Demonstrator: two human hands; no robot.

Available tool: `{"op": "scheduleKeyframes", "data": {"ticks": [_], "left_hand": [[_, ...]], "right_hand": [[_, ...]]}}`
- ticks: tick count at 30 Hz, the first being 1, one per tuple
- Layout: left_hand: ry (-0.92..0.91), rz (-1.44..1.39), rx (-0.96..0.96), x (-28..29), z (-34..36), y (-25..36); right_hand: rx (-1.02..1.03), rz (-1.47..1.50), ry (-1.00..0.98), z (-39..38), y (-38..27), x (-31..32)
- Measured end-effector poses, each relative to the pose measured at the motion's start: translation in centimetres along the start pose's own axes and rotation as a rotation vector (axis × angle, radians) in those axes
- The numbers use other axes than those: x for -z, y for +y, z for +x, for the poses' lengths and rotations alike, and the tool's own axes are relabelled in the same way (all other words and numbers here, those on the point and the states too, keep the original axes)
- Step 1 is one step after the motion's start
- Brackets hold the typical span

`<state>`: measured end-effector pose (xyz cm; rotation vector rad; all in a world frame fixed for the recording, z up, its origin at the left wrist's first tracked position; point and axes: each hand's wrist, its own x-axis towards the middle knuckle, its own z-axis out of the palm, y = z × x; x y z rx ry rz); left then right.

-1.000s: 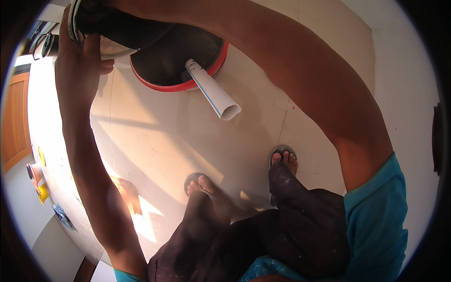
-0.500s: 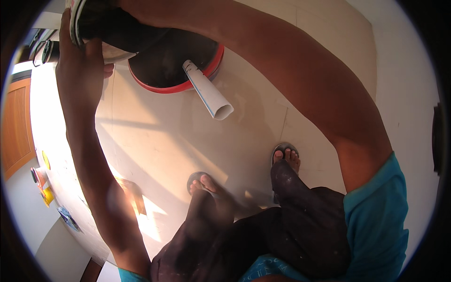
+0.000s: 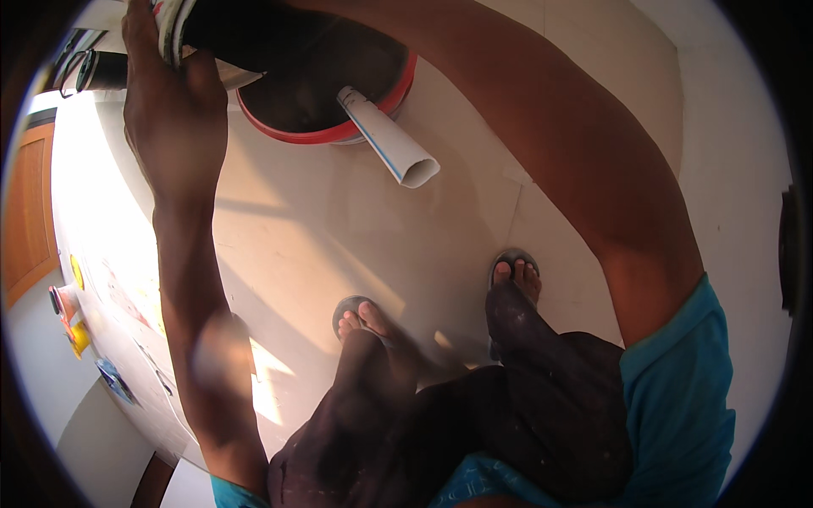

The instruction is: The person pours paint from a can into a bucket, then uses a paintbrush to stir the contents. They scrape excess paint from the brush onto a PVC pipe and continue mixing. Finally, they move the bucket and pick up a paint roller.

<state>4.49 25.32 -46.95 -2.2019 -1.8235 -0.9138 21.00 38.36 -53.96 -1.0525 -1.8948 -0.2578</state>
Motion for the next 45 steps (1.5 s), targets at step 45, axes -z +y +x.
{"op": "scheduleKeyframes", "data": {"ticks": [45], "left_hand": [[0.138,-0.211,0.014,-2.3,-2.9,2.5]], "right_hand": [[-0.027,0.26,-0.603,-7.1,-2.2,25.6]]}}
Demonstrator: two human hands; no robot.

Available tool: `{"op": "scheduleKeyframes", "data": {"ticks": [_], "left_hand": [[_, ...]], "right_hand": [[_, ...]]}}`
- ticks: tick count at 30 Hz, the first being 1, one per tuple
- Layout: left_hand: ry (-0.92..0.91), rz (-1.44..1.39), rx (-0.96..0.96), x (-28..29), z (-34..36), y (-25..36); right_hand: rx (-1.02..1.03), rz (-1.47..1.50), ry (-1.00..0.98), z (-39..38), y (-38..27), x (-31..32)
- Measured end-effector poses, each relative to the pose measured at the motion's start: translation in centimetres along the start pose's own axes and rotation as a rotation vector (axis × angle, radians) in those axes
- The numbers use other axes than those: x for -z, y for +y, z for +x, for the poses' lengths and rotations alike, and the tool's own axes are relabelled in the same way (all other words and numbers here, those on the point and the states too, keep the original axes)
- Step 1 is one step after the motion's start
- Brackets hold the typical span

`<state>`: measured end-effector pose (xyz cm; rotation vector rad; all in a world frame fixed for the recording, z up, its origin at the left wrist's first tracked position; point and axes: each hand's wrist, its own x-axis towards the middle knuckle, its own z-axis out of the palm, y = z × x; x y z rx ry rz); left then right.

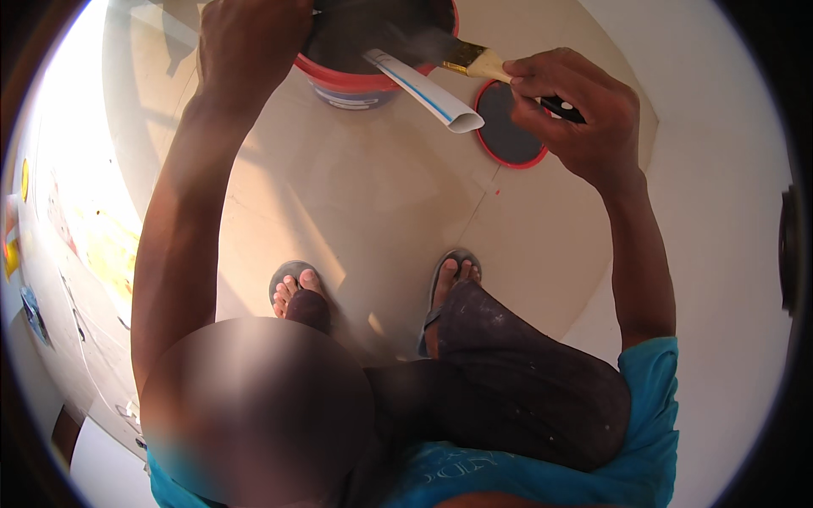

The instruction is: The person pours paint from a can into a bucket, then uses a paintbrush to stir the contents. They scrape excess paint from the brush onto a PVC pipe and continue mixing. Finally, they move the bucket and pick up a paint roller.

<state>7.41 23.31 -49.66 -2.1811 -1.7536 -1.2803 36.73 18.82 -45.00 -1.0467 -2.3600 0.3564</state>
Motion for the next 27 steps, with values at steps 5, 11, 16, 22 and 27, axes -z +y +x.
{"op": "scheduleKeyframes", "data": {"ticks": [5,11,16,22,27], "left_hand": [[0.018,0.009,-0.012,0.1,-0.1,-0.1],[-0.067,0.004,0.089,0.5,0.0,0.6],[-0.09,0.041,0.036,0.5,0.0,-1.0],[-0.174,-0.011,0.131,1.1,0.5,-0.2],[-0.183,-0.046,0.156,1.5,0.5,0.1]], "right_hand": [[-0.016,-0.037,-0.064,0.2,-1.3,0.8],[-0.037,-0.039,-0.11,0.2,-1.7,1.8],[-0.029,-0.045,-0.12,0.3,-2.1,2.2],[-0.096,-0.009,-0.1,0.3,-2.6,3.0],[-0.295,0.154,0.162,0.4,-2.2,2.6]]}}
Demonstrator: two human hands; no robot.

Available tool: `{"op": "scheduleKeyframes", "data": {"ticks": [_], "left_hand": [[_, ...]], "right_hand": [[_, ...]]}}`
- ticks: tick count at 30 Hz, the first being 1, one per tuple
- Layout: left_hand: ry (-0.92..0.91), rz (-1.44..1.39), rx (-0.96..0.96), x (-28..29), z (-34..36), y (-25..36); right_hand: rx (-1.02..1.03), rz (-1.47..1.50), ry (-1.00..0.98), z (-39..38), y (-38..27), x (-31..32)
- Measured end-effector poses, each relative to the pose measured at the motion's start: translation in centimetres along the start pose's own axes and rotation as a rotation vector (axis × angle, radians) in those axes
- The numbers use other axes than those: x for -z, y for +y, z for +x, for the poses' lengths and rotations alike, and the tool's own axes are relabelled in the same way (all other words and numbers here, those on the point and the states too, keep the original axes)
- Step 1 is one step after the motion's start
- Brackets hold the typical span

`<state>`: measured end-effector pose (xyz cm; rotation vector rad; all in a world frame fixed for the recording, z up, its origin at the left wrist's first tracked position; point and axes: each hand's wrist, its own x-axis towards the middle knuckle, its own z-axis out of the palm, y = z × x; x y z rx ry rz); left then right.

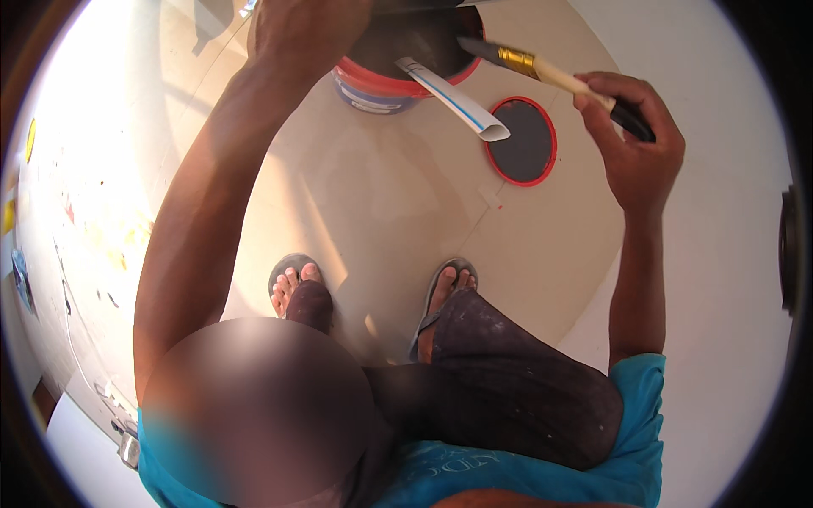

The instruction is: The person pours paint from a can into a bucket, then uses a paintbrush to stir the contents. They scrape excess paint from the brush onto a PVC pipe and continue mixing. Finally, they move the bucket and pick up a paint roller.

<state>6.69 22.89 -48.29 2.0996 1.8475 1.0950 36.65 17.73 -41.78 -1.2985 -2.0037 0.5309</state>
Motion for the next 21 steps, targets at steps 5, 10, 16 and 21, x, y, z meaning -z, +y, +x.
{"op": "scheduleKeyframes", "data": {"ticks": [5,10,16,21], "left_hand": [[0.096,0.041,-0.039,-0.3,0.3,-0.1],[0.128,0.053,0.008,0.2,0.2,1.8],[0.133,0.01,-0.121,0.1,0.6,-0.6],[0.106,0.063,-0.061,0.1,1.0,-0.4]], "right_hand": [[-0.412,0.473,0.206,0.6,1.6,-3.8],[-0.504,0.398,0.124,0.0,2.7,-5.9],[-0.27,0.09,0.077,-0.6,2.4,-4.8],[-0.274,-0.002,0.008,0.2,0.9,-3.5]]}}
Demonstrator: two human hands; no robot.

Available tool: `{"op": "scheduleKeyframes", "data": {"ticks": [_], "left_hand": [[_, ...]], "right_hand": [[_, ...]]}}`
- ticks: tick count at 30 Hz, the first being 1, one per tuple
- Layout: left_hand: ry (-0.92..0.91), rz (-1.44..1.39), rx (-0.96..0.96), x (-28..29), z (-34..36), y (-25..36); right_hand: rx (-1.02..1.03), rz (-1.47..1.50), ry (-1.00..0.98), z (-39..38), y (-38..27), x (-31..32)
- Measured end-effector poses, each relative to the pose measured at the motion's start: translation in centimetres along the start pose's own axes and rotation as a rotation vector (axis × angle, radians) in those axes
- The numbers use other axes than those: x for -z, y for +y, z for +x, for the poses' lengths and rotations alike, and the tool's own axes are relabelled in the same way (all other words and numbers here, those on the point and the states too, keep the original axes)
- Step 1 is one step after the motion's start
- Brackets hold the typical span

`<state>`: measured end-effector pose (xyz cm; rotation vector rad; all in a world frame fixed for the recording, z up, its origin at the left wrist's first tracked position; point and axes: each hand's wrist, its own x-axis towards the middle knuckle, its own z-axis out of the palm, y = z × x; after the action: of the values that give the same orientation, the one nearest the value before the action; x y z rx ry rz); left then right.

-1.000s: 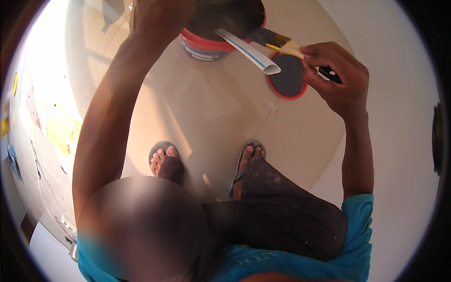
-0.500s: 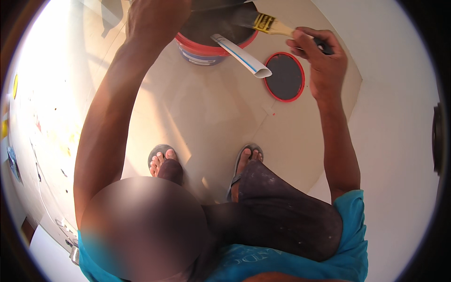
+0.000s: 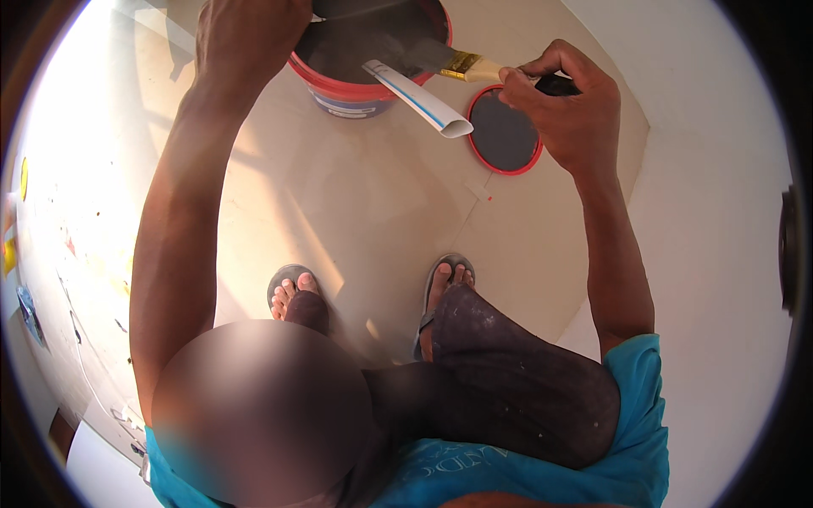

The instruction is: The person pours paint from a can into a bucket, then uses a paintbrush to stir the contents. They scrape excess paint from the brush onto a PVC pipe and continue mixing. Finally, they move the bucket and pick up a paint roller.

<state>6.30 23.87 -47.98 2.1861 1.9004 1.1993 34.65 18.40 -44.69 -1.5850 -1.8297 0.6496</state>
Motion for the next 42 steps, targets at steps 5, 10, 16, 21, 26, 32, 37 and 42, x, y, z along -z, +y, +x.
{"op": "scheduleKeyframes", "data": {"ticks": [5,10,16,21,26,32,37,42], "left_hand": [[-0.015,0.024,0.087,0.8,-0.2,2.1],[-0.07,0.029,0.166,1.3,0.0,2.6],[-0.001,0.073,0.061,1.0,-0.2,1.6],[-0.056,-0.055,0.066,1.3,0.6,1.2],[-0.008,-0.056,0.051,1.5,0.0,2.5],[-0.001,-0.079,0.053,1.1,0.3,1.7],[0.026,0.017,0.056,0.9,0.3,1.7],[-0.021,-0.041,0.068,1.6,0.4,2.0]], "right_hand": [[0.042,-0.062,-0.015,-0.2,-0.5,1.1],[-0.028,-0.049,-0.02,-0.7,-1.0,2.1],[0.067,0.127,0.047,-0.7,-2.0,2.8],[0.423,0.123,0.039,-0.1,1.6,-0.7],[0.557,0.01,0.012,-0.5,2.0,-1.8],[0.549,-0.223,-0.054,-1.2,0.1,0.4],[0.484,-0.197,-0.099,-1.6,-0.6,1.7],[0.331,-0.126,-0.126,-1.9,-1.7,3.6]]}}
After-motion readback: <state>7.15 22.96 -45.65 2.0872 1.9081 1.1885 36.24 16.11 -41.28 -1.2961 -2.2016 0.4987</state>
